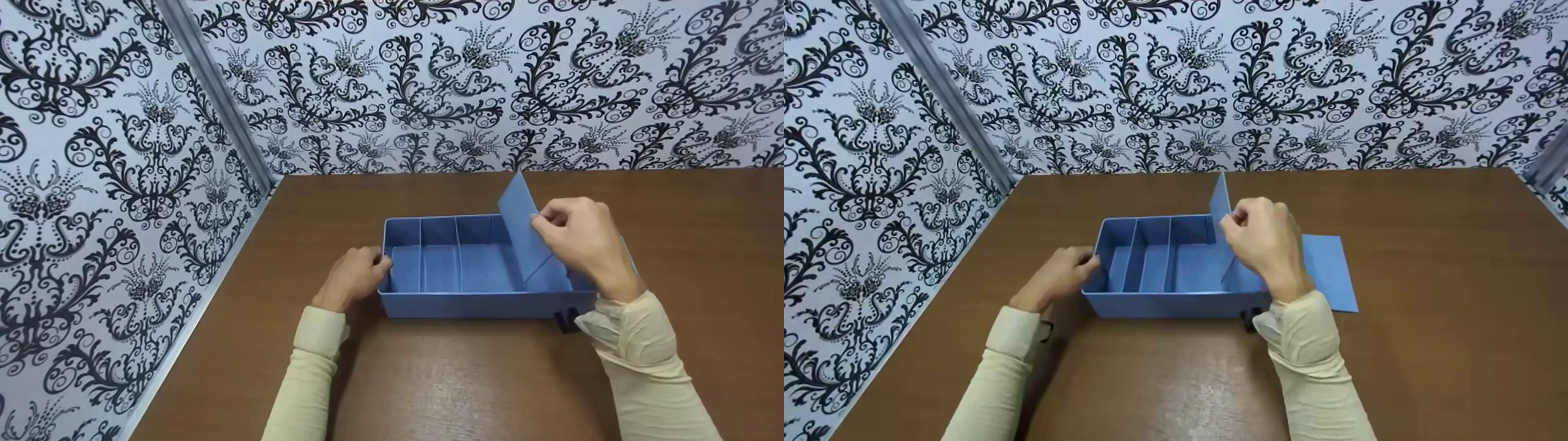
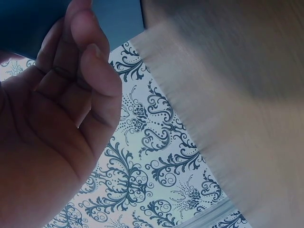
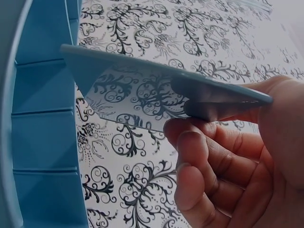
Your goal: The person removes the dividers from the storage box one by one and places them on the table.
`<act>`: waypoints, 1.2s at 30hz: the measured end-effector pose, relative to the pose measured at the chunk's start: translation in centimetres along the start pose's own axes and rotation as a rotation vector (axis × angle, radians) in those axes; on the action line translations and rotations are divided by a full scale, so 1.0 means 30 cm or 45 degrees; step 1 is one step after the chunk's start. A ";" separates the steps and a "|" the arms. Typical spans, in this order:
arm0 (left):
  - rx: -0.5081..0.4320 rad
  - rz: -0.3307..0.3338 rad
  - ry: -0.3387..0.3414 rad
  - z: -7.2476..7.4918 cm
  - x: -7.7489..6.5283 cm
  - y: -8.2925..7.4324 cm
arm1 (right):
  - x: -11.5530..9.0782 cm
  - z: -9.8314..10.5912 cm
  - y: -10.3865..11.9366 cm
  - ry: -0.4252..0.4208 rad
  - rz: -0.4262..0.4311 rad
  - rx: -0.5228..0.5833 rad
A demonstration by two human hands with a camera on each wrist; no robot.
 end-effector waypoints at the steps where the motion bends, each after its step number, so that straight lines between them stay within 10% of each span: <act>1: 0.002 0.000 0.001 0.000 0.000 0.000 | -0.001 0.007 -0.004 0.006 -0.014 0.000; 36: 0.033 -0.011 -0.020 0.004 0.001 0.000 | -0.021 0.229 -0.132 -0.014 -0.225 -0.004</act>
Point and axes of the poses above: each hand's wrist, its own x-axis towards the middle knuckle, its own z-axis out of the back of the hand, y = z × x, the point moved 7 cm from there along x, towards the middle knuckle, and after that the axes turned 15 degrees about x, right-handed, at the moved point
